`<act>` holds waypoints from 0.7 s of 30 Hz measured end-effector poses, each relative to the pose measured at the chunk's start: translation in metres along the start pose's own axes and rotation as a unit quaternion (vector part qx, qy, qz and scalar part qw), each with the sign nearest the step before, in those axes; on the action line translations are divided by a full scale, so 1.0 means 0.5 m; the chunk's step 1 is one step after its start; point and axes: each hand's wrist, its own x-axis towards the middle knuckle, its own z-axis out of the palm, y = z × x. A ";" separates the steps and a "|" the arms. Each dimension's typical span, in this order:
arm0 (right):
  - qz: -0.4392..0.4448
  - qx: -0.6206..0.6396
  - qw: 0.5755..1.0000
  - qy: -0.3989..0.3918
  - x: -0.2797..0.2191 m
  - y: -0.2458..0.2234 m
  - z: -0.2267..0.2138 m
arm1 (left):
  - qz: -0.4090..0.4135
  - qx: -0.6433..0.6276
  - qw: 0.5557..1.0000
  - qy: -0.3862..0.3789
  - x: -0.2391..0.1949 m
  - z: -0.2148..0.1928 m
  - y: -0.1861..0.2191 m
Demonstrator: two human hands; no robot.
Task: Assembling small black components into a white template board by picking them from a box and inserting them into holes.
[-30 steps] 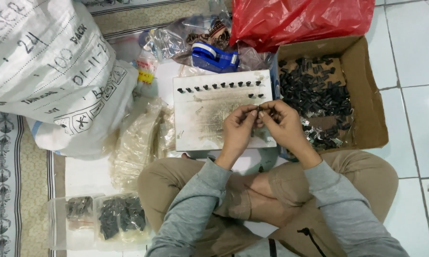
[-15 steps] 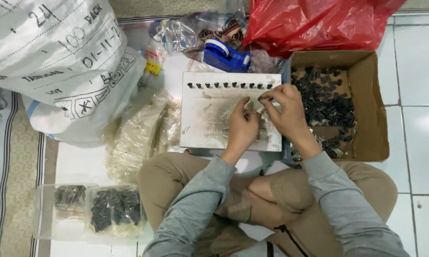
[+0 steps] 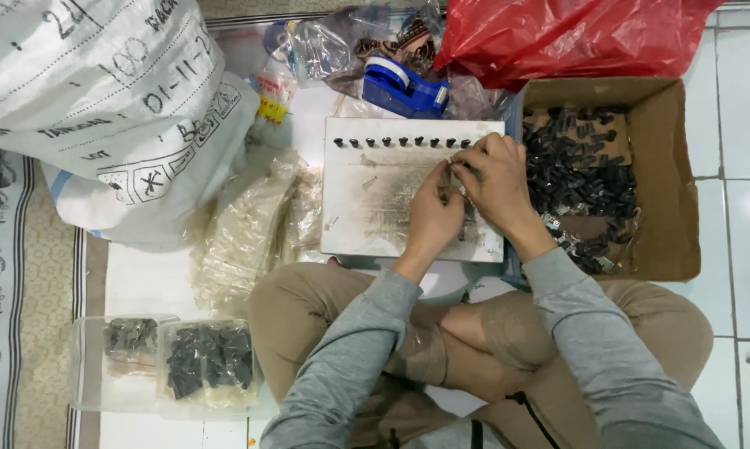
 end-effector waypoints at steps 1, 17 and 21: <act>0.000 0.000 1.000 0.000 -0.001 -0.001 0.001 | 0.000 0.000 1.000 0.000 -0.002 0.002 0.001; 0.005 0.036 0.999 -0.001 -0.003 -0.008 -0.003 | 0.009 -0.017 1.000 0.008 0.019 0.008 -0.022; 0.005 0.053 0.998 0.019 -0.002 -0.017 -0.008 | 0.014 -0.024 1.000 0.013 0.022 0.011 -0.027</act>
